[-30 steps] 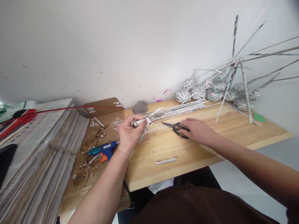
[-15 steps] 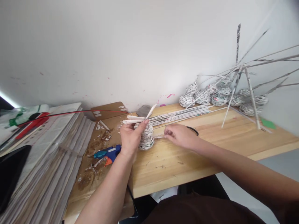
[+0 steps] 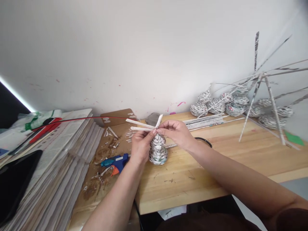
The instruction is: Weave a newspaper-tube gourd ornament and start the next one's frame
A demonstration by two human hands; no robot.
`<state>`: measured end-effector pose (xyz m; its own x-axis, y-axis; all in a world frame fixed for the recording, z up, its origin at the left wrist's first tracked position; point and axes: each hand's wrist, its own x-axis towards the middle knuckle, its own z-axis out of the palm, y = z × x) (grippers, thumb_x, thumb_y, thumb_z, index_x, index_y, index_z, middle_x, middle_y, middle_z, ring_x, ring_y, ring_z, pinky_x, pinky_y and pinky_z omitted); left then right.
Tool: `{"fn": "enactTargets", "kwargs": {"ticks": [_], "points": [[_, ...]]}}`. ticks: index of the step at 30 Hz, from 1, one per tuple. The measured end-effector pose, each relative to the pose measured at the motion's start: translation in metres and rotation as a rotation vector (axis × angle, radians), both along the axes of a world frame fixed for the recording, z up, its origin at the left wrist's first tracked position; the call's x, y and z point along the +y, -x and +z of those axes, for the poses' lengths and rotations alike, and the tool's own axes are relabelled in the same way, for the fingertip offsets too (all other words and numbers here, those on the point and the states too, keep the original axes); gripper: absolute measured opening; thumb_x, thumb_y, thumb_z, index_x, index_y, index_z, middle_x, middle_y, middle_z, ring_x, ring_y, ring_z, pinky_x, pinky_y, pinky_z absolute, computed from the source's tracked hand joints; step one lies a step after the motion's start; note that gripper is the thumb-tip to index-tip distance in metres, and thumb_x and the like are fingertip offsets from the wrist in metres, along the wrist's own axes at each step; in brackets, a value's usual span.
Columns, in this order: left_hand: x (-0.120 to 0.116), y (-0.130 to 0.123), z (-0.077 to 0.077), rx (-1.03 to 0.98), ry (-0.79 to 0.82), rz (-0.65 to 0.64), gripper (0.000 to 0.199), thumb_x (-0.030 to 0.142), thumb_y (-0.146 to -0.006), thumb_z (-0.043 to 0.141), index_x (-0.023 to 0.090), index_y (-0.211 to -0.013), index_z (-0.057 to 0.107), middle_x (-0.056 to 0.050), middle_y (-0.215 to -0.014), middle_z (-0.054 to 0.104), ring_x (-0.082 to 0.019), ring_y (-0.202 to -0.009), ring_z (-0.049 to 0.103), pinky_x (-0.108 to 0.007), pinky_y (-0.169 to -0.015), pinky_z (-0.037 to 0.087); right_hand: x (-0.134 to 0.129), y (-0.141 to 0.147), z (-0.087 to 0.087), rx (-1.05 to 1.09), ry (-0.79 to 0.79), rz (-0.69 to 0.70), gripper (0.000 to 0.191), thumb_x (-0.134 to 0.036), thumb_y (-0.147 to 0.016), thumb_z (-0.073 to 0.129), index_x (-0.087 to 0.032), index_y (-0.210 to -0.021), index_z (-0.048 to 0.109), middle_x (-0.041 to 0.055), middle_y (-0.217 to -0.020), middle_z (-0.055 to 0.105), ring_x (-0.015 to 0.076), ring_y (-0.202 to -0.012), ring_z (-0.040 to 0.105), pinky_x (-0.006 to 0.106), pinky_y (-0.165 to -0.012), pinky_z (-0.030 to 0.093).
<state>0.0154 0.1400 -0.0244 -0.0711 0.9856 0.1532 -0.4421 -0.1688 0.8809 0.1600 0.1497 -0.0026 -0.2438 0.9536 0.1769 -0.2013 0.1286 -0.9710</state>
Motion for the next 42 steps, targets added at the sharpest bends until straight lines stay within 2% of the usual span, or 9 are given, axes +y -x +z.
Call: {"fn": "enactTargets", "kwargs": {"ticks": [7,13,17,27,31,36,39,42], "points": [[0.001,-0.001,0.000,0.005,-0.006,-0.002,0.025,0.024,-0.055,0.091,0.017,-0.073,0.075,-0.002,-0.071,0.076,-0.015,-0.064,0.069,-0.026,-0.065,0.054,0.000,-0.001,-0.010,0.080,0.007,-0.032,0.030,-0.040,-0.062,0.088,-0.018,-0.074,0.073,-0.0020,-0.063,0.067,0.0109,-0.057,0.057,0.026,-0.054,0.049],[-0.002,-0.003,0.002,0.018,-0.013,-0.023,0.021,0.020,-0.057,0.091,0.015,-0.068,0.074,-0.003,-0.076,0.077,-0.016,-0.070,0.070,-0.028,-0.072,0.056,-0.001,-0.003,-0.017,0.133,0.038,-0.003,0.031,-0.042,-0.066,0.086,-0.016,-0.077,0.073,-0.0008,-0.064,0.068,0.0108,-0.052,0.057,0.025,-0.046,0.049],[-0.003,-0.003,0.002,0.032,-0.048,-0.024,0.021,0.016,-0.057,0.090,0.016,-0.071,0.074,-0.002,-0.076,0.077,-0.015,-0.073,0.070,-0.027,-0.074,0.055,-0.002,-0.002,-0.017,0.132,0.034,-0.034,0.033,-0.042,-0.062,0.088,-0.016,-0.075,0.072,-0.0011,-0.065,0.068,0.0096,-0.053,0.057,0.022,-0.047,0.049],[-0.007,0.000,0.001,0.118,-0.032,0.026,0.020,0.018,-0.057,0.091,0.016,-0.069,0.075,0.000,-0.070,0.075,-0.011,-0.064,0.064,-0.021,-0.064,0.050,-0.004,-0.003,-0.017,0.101,0.026,-0.043,0.039,-0.047,-0.063,0.087,-0.016,-0.077,0.068,-0.0020,-0.065,0.065,0.0088,-0.052,0.054,0.022,-0.047,0.046],[-0.004,0.001,0.002,0.095,-0.031,-0.040,0.020,0.026,-0.061,0.090,0.016,-0.073,0.077,-0.002,-0.071,0.075,-0.012,-0.069,0.066,-0.023,-0.070,0.052,-0.005,-0.003,-0.013,0.122,0.021,-0.050,0.038,-0.046,-0.064,0.086,-0.015,-0.072,0.065,-0.0033,-0.061,0.060,0.0080,-0.052,0.052,0.022,-0.048,0.044],[-0.002,0.002,0.002,-0.021,0.119,-0.101,0.026,0.025,-0.054,0.093,0.015,-0.066,0.073,-0.001,-0.070,0.074,-0.010,-0.065,0.064,-0.021,-0.068,0.051,-0.006,-0.002,-0.012,0.147,0.035,0.003,0.038,-0.046,-0.066,0.086,-0.016,-0.073,0.062,-0.0052,-0.060,0.057,0.0075,-0.051,0.049,0.022,-0.047,0.042],[-0.003,0.005,0.004,-0.080,0.204,-0.222,0.029,0.025,-0.052,0.094,0.015,-0.068,0.073,-0.001,-0.067,0.073,-0.010,-0.062,0.063,-0.021,-0.064,0.049,-0.006,-0.004,-0.012,0.155,0.045,0.023,0.038,-0.044,-0.066,0.087,-0.016,-0.074,0.062,-0.0053,-0.062,0.057,0.0069,-0.053,0.050,0.021,-0.048,0.042],[-0.005,0.008,0.006,-0.114,0.216,-0.354,0.030,0.026,-0.054,0.094,0.016,-0.075,0.075,-0.001,-0.067,0.072,-0.012,-0.061,0.063,-0.023,-0.063,0.050,-0.005,-0.007,-0.011,0.165,0.082,0.164,0.037,-0.043,-0.067,0.086,-0.015,-0.075,0.063,-0.0051,-0.061,0.057,0.0066,-0.053,0.049,0.020,-0.049,0.041]]}}
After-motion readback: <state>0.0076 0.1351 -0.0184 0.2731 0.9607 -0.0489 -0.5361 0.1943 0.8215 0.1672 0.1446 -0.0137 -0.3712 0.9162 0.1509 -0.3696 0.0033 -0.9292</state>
